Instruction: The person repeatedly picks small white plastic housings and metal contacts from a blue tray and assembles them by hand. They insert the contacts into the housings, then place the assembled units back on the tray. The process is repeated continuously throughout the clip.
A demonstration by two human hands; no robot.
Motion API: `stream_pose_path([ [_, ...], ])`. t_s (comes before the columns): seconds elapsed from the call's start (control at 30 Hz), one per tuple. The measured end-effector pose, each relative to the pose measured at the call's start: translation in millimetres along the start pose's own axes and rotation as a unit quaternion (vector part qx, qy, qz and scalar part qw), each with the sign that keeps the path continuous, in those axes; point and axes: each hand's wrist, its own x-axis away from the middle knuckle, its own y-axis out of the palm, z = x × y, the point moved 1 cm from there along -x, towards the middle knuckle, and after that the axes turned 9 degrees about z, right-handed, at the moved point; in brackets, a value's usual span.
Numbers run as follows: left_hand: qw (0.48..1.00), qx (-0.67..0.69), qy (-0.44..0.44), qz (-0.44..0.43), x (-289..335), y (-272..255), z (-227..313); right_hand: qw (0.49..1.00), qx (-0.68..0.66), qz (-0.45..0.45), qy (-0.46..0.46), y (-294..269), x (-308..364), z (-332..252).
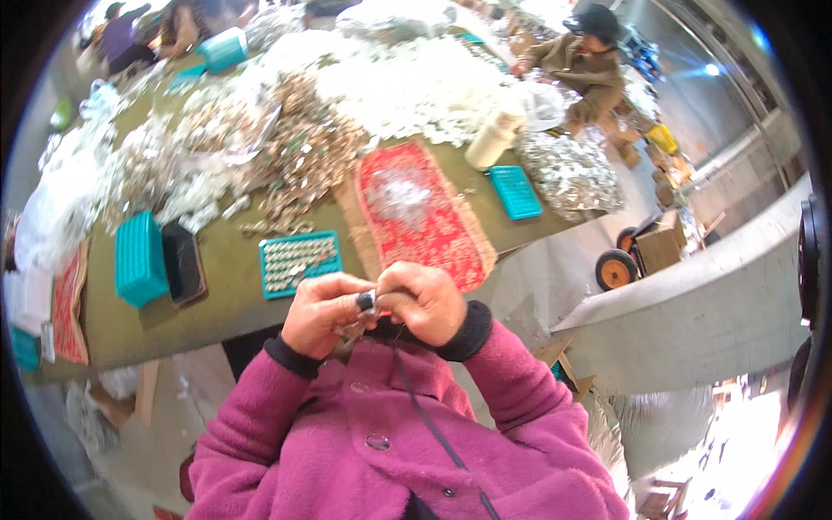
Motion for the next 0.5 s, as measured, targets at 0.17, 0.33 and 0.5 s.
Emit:
stream_pose_path([
  [0.17, 0.999, 0.022, 0.013, -0.038, -15.0, 16.4, -7.3, 0.981, -0.144, 0.011, 0.128, -14.8, 10.8, 19.6],
  [0.33, 0.997, -0.024, 0.050, -0.056, -30.7, 33.3, 3.6, 0.953, -0.229, 0.102, 0.168, -27.8, 21.9, 38.8],
  [0.5, 0.995, -0.015, 0.088, -0.039, -43.3, 40.8, 22.0, 0.986, -0.087, 0.136, 0.042, -81.7, 34.5, 42.9],
])
